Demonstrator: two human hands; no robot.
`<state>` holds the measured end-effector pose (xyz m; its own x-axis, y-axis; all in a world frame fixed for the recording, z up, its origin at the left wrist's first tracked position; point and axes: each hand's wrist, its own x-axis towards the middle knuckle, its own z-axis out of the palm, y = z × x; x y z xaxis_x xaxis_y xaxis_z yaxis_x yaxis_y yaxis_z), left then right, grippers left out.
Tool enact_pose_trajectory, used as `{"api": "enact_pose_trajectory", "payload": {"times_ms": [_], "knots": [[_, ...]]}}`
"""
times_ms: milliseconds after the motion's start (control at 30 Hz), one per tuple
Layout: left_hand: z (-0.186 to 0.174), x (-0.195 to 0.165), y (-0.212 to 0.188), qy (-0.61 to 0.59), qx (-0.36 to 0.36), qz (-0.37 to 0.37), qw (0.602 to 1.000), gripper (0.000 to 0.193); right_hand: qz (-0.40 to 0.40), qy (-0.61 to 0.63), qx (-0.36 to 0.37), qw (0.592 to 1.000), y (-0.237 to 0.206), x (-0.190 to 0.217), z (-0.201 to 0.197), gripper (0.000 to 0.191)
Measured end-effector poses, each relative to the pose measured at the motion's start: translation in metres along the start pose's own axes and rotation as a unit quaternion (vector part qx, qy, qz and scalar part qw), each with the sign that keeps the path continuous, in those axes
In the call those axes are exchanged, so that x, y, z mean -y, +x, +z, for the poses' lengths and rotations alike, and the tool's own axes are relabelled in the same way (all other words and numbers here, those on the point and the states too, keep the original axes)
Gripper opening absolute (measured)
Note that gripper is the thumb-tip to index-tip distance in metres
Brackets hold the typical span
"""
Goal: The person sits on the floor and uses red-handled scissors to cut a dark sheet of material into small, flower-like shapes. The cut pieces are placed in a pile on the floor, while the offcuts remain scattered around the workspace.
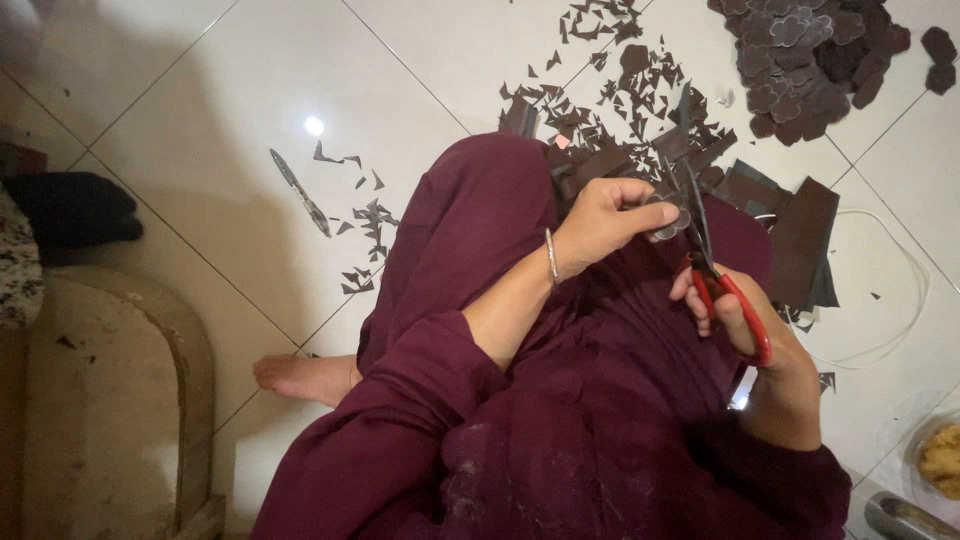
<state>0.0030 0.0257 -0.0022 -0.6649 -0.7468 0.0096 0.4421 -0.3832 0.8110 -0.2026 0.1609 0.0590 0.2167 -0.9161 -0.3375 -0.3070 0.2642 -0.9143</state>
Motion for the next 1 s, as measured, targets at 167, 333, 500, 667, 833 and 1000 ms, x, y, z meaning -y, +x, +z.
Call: {"api": "enact_pose_trajectory", "payload": {"times_ms": [167, 333, 500, 667, 833, 1000], "knots": [[0.000, 0.000, 0.000, 0.004, 0.015, 0.017, 1.000, 0.018, -0.001, 0.021, 0.021, 1.000, -0.005, 0.006, -0.002, 0.093], [0.000, -0.005, -0.002, 0.105, 0.004, 0.018, 0.994, 0.020, 0.018, 0.031, 0.041, 0.999, -0.006, 0.017, -0.002, 0.089], [0.001, -0.010, -0.003, 0.160, -0.002, 0.026, 0.987, 0.023, 0.022, 0.048, 0.037, 0.998, -0.008, 0.013, -0.003, 0.088], [0.000, -0.011, -0.005, 0.170, -0.007, 0.027, 0.985, 0.023, 0.027, 0.026, 0.029, 0.999, -0.009, 0.000, -0.007, 0.087], [-0.001, -0.008, -0.003, 0.176, -0.009, 0.023, 0.984, 0.024, 0.022, 0.020, 0.040, 0.999, -0.004, 0.002, -0.008, 0.091], [-0.001, -0.006, -0.003, 0.231, -0.025, 0.018, 0.972, 0.025, 0.016, 0.049, 0.049, 0.997, -0.006, 0.009, -0.003, 0.093]]}}
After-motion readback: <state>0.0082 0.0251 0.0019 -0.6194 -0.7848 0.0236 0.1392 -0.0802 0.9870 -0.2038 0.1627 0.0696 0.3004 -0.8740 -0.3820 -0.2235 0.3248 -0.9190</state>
